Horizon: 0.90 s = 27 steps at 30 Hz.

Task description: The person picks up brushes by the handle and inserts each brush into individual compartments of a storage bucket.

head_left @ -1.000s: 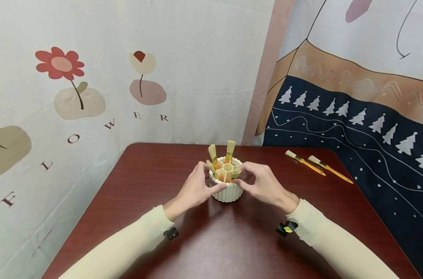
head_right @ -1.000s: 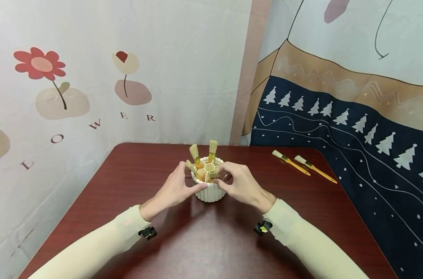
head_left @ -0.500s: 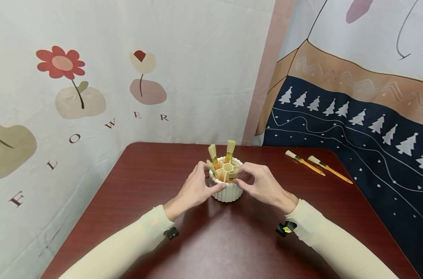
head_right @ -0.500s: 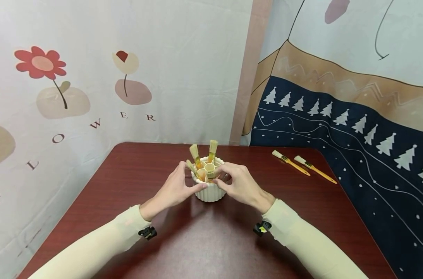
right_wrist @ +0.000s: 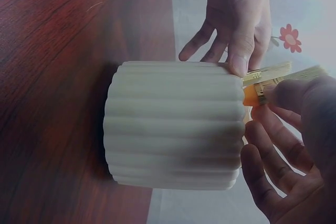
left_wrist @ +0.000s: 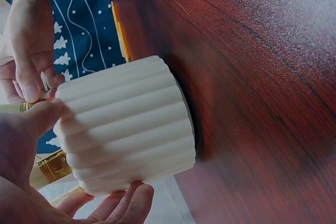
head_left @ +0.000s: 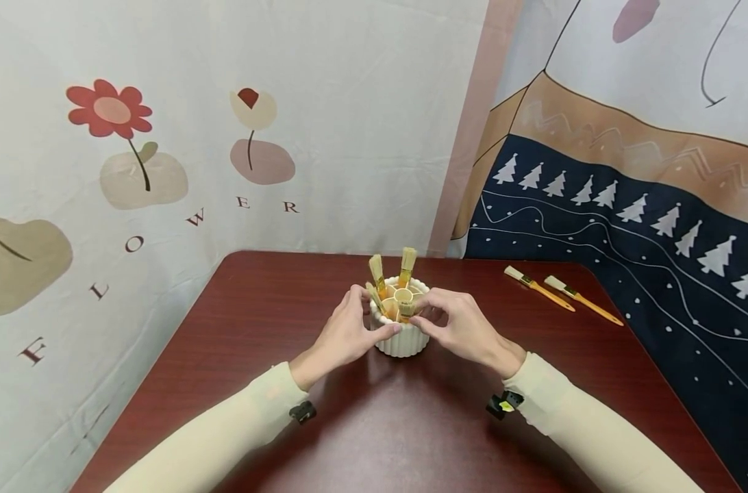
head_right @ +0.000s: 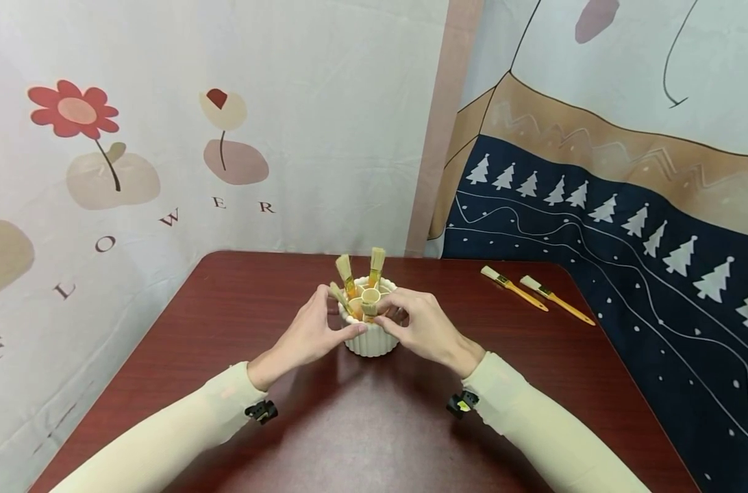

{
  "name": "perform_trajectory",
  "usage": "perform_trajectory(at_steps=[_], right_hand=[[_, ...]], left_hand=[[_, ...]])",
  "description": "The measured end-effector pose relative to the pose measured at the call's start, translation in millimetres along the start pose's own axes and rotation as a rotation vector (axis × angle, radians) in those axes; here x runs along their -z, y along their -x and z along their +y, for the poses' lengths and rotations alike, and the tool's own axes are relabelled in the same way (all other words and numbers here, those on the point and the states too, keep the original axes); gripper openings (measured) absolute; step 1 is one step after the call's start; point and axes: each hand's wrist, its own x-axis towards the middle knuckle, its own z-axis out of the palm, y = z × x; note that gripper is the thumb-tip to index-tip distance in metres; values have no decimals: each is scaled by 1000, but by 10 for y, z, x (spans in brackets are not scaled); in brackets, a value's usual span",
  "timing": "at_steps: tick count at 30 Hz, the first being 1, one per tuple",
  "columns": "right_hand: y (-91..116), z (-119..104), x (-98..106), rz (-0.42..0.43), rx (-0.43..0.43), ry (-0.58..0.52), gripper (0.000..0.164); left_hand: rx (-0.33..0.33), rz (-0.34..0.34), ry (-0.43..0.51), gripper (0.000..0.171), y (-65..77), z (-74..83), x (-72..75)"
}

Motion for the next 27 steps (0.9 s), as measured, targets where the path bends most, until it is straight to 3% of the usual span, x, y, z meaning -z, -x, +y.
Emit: perform_trajectory(at_steps=[27], right_hand=[[90,66,52,20,-68,-14,25]], left_hand=[[-2,-8,15,67,-15,-50,5]])
